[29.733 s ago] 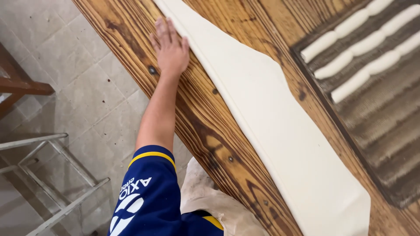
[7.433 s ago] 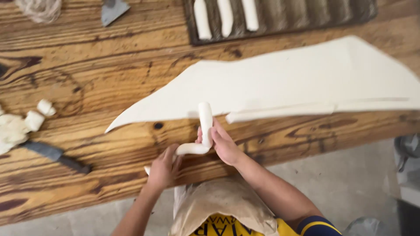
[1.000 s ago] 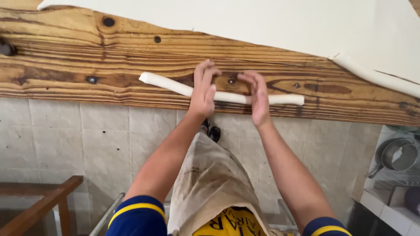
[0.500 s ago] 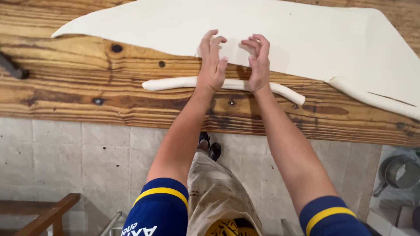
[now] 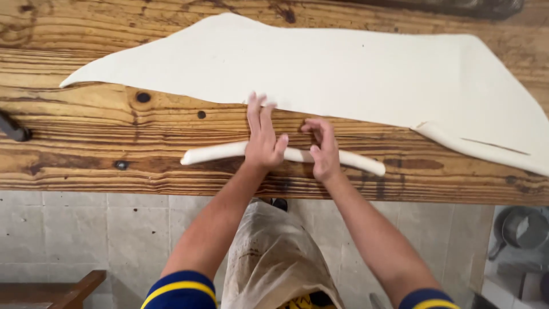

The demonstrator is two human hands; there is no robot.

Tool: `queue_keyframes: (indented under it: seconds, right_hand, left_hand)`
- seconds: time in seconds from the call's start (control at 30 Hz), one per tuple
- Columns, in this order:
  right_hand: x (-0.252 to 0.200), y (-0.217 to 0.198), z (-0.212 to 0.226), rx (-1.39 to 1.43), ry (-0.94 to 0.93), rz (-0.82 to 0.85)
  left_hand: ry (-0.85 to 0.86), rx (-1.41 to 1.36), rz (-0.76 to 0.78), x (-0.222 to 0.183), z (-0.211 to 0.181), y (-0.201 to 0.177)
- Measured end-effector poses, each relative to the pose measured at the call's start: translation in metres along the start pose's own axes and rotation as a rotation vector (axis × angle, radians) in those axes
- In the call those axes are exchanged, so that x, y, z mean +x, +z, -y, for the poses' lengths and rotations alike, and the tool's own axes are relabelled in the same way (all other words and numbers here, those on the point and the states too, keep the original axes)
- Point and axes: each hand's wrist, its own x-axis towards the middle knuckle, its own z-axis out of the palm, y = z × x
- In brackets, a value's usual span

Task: Cutting strips of dough and rolling them into long cylinders on a wooden table

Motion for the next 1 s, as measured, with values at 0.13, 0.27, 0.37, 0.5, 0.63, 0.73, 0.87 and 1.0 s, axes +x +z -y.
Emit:
queue_keyframes:
  seconds: [0.13, 0.27, 0.37, 0.5, 0.63, 0.73, 0.87, 1.0]
  right_hand:
    - [0.044, -0.001, -0.019, -0.165, -0.256, -0.051]
    - [0.084, 0.008, 0.035, -0.146, -0.288, -0.186]
    - [0.07, 0.007, 0.015, 0.116, -0.243, -0.159]
    - [-0.011, 0.005, 0.017, 0.115, -0.138, -0.122]
    - [-0.043, 0.002, 0.008, 0.054, -0.082, -0.024]
    - [-0.01, 0.002, 0.006, 0.039, -0.12, -0.009]
    - [0.022, 0.005, 0.01, -0.02, -0.159, -0.046]
    - [0.009, -0.019, 0.039, -0.134, -0.215, -0.137]
  left_hand:
    - [0.043, 0.063, -0.139, 0.043, 0.019, 0.001]
    - [-0.062, -0.14, -0.257, 0.071, 0.01, -0.002]
    - [-0.126, -0.313, -0.177, 0.051, -0.01, -0.007]
    - [-0.08, -0.117, -0.039, -0.027, 0.013, 0.006]
    - [-0.093, -0.156, -0.007, -0.051, -0.016, -0.01]
    - [-0.067, -0.168, -0.045, -0.021, -0.003, -0.006]
    - [-0.021, -0.288, -0.129, 0.01, 0.0, -0.008]
    - [0.0, -0.288, -0.181, 0.007, -0.031, -0.064]
